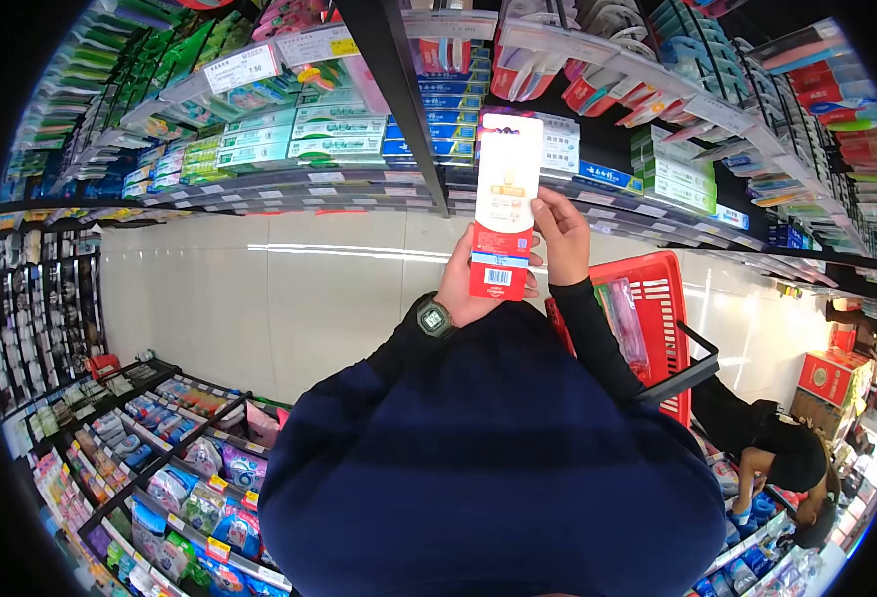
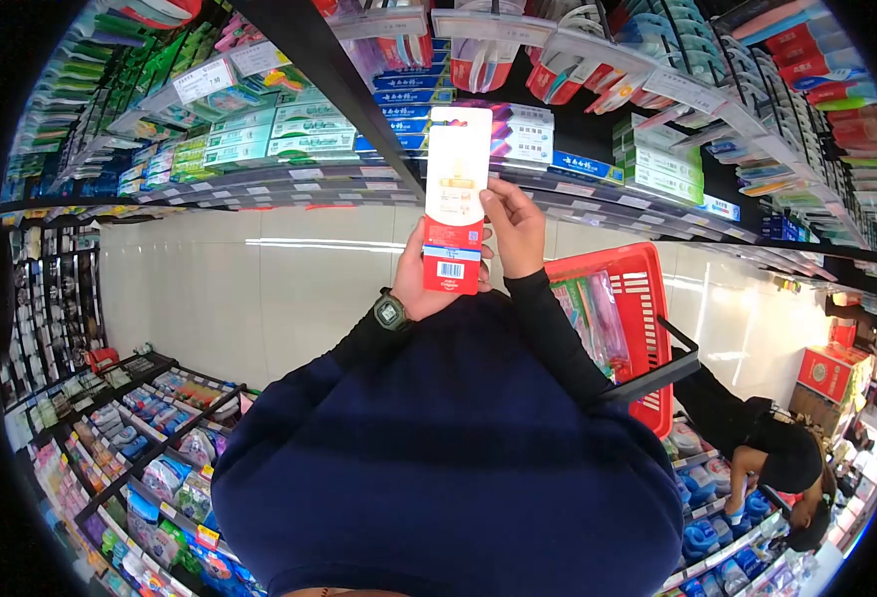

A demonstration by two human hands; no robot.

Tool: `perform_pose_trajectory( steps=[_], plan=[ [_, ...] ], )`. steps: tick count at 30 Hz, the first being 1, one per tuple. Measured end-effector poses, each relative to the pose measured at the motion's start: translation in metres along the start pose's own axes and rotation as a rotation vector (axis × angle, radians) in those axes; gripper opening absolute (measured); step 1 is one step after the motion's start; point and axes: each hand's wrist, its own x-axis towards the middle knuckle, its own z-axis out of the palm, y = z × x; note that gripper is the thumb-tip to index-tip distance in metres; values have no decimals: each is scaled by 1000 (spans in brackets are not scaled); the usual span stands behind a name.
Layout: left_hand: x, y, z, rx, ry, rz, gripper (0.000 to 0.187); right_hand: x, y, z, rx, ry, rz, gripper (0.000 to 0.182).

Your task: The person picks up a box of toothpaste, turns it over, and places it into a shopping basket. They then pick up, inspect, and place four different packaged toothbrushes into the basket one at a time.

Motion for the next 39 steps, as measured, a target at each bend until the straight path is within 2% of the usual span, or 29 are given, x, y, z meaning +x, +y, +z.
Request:
perform_pose_trajectory(
  steps=[11, 13, 14, 16, 17, 18, 20, 21, 24, 26, 31, 39],
  plan=[
    [-3, -7, -3, -52, -15, 11, 71, -6, 1, -2, -8, -70, 42, 29],
    [-4, -8, -5, -34, -26, 55, 67, -10, 1, 3, -162, 46, -123, 33],
    [-4, -11, -12, -29, -29, 55, 67, -12, 1, 3, -160, 46, -128, 33],
    [-1, -15, -19, 66, 51, 177, 56, -14, 0, 2, -493, 71, -434, 37],
    [0, -13, -25, 248, 30, 202, 45, -14, 0, 1, -495, 12, -502, 33],
    [0, -14, -19, 251, 28, 200, 45, -16, -3, 4, -493, 15, -504, 33],
    [1, -20, -5, 828, 323, 412, 32, -21, -6, 12, -33, -88, -131, 28],
    [3, -21, -3, 912, 323, 555, 27, -20, -2, 10, -62, -73, -107, 23],
    [-3, -16, 2, 912, 389, 518, 25, -17, 2, 1, -14, -70, -80, 21],
    [-8, -14, 5, 841, 355, 545, 22, -14, 1, -2, -11, -66, -87, 19],
    [-11, -14, 4, 794, 423, 517, 28, -13, 1, -5, 63, -75, 2, 18],
    [-9, -14, 4, 775, 441, 514, 25, -14, 1, -3, 58, -84, -8, 18]
  ],
)
